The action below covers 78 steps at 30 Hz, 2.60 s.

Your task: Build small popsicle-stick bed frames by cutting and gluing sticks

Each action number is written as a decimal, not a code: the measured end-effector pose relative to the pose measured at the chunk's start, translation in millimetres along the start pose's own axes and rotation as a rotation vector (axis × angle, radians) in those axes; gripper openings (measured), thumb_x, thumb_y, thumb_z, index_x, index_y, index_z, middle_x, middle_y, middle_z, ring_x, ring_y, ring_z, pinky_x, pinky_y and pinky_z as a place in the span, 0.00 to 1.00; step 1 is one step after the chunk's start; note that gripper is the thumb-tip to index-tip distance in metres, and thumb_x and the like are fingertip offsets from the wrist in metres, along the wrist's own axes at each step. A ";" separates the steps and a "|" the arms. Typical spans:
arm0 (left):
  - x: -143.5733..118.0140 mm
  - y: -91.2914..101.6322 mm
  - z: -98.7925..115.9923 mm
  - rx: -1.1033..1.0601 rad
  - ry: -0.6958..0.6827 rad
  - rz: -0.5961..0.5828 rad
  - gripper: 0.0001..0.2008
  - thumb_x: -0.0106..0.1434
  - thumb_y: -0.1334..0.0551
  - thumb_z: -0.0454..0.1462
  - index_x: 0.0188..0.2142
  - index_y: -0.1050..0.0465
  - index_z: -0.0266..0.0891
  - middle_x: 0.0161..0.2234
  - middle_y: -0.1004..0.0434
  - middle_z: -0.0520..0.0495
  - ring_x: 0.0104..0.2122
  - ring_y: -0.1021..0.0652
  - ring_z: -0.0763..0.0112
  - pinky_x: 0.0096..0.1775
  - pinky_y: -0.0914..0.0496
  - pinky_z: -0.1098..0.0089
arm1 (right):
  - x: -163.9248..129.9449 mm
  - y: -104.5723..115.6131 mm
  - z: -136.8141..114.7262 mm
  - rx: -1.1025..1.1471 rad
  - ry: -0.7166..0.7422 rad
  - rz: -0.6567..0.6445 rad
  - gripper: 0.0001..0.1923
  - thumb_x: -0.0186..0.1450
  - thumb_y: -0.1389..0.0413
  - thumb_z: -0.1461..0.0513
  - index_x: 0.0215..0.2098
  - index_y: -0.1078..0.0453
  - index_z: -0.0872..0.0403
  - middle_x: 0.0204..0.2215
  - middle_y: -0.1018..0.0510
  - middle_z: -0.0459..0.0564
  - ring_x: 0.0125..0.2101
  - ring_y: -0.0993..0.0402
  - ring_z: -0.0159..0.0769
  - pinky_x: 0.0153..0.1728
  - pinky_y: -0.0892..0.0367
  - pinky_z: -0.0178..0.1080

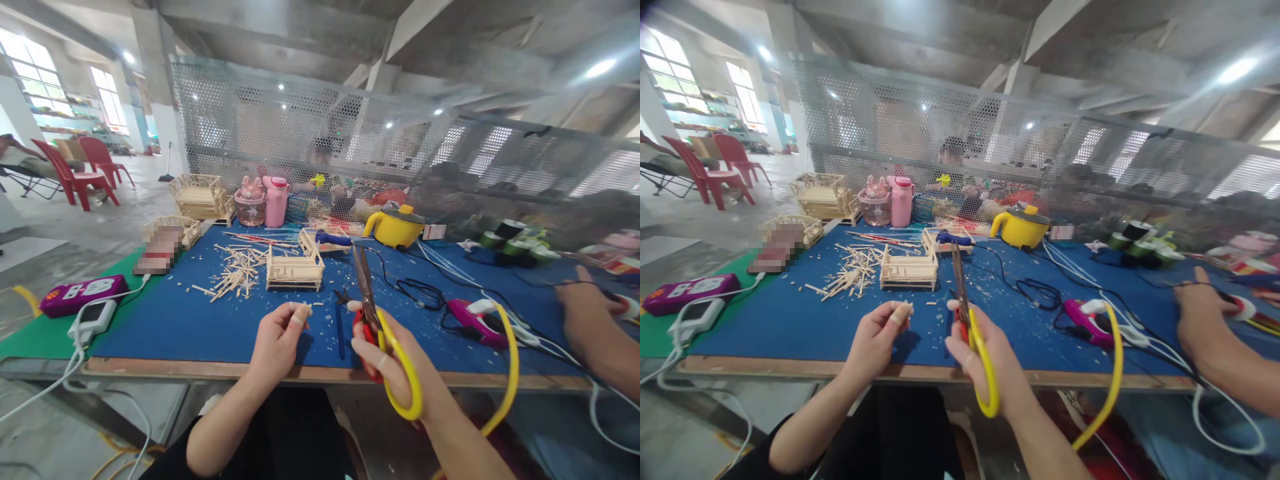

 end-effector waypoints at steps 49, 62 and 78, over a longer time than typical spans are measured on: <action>-3.0 -8.0 -3.1 -0.095 -0.223 0.004 0.13 0.66 0.45 0.42 0.32 0.27 0.36 0.29 0.26 0.48 0.31 0.27 0.72 0.36 0.33 0.74 | 20.1 -36.5 20.2 -0.720 0.472 0.176 0.20 0.56 0.51 0.70 0.46 0.31 0.54 0.37 0.22 0.52 0.37 0.25 0.40 0.38 0.31 0.38; -2.3 -9.7 -7.6 -0.049 -0.079 0.078 0.13 0.61 0.40 0.44 0.34 0.25 0.35 0.29 0.24 0.49 0.28 0.27 0.74 0.33 0.33 0.75 | 24.0 -15.8 0.3 -0.515 0.218 0.094 0.15 0.57 0.42 0.57 0.41 0.32 0.52 0.33 0.25 0.47 0.31 0.30 0.35 0.35 0.33 0.37; -0.5 -14.4 -11.0 0.076 -0.110 0.051 0.17 0.59 0.38 0.41 0.47 0.27 0.36 0.33 0.22 0.47 0.30 0.24 0.72 0.34 0.29 0.73 | 48.2 -26.7 -6.4 0.018 0.095 0.176 0.19 0.48 0.39 0.60 0.38 0.31 0.55 0.23 0.30 0.42 0.24 0.33 0.30 0.25 0.36 0.32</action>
Point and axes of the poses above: each hand's wrist, its own x-axis towards the middle knuckle, its own y-axis out of the back of the hand, z = x × y, the point moved 2 cm from there along x, towards the middle knuckle
